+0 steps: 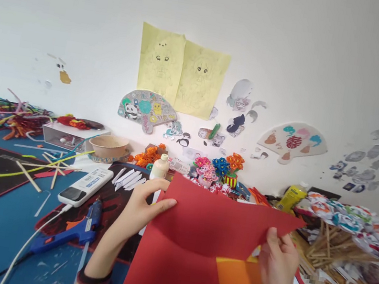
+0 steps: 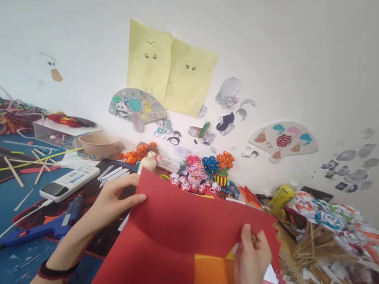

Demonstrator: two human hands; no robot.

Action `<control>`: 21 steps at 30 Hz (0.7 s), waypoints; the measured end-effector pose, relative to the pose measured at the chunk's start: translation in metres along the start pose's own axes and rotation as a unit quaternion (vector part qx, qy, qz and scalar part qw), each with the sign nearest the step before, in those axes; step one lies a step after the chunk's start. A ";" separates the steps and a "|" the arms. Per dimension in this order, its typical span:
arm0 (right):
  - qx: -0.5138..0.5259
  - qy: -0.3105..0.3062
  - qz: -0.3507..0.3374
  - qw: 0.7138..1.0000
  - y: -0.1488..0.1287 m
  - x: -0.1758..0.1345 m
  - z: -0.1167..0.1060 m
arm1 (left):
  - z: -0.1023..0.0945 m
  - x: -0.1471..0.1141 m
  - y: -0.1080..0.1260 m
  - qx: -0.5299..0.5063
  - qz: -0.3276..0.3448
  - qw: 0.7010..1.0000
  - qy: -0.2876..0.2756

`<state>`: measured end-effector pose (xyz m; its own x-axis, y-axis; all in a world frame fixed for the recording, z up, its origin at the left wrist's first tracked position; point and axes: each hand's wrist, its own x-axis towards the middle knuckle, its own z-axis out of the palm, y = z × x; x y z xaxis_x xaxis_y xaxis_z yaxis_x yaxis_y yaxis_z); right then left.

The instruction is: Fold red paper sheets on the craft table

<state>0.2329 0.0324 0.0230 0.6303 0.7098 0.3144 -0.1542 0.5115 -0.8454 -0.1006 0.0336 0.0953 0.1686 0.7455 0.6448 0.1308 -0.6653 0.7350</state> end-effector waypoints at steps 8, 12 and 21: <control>0.051 0.055 0.003 0.997 -0.012 0.002 -0.004 | 0.004 -0.006 0.019 0.005 0.123 0.992 -0.013; 0.073 0.037 -0.013 0.997 -0.014 0.003 -0.007 | 0.006 -0.008 0.017 0.022 0.158 0.987 -0.027; 0.087 0.053 -0.003 0.995 -0.014 0.004 -0.006 | 0.009 -0.011 0.017 0.061 0.180 0.981 -0.025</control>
<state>0.2420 0.0256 0.0339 0.7067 0.6561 0.2648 -0.2733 0.5984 -0.7531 -0.0915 0.0138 0.0987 0.2718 0.4601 0.8452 0.1692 -0.8875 0.4287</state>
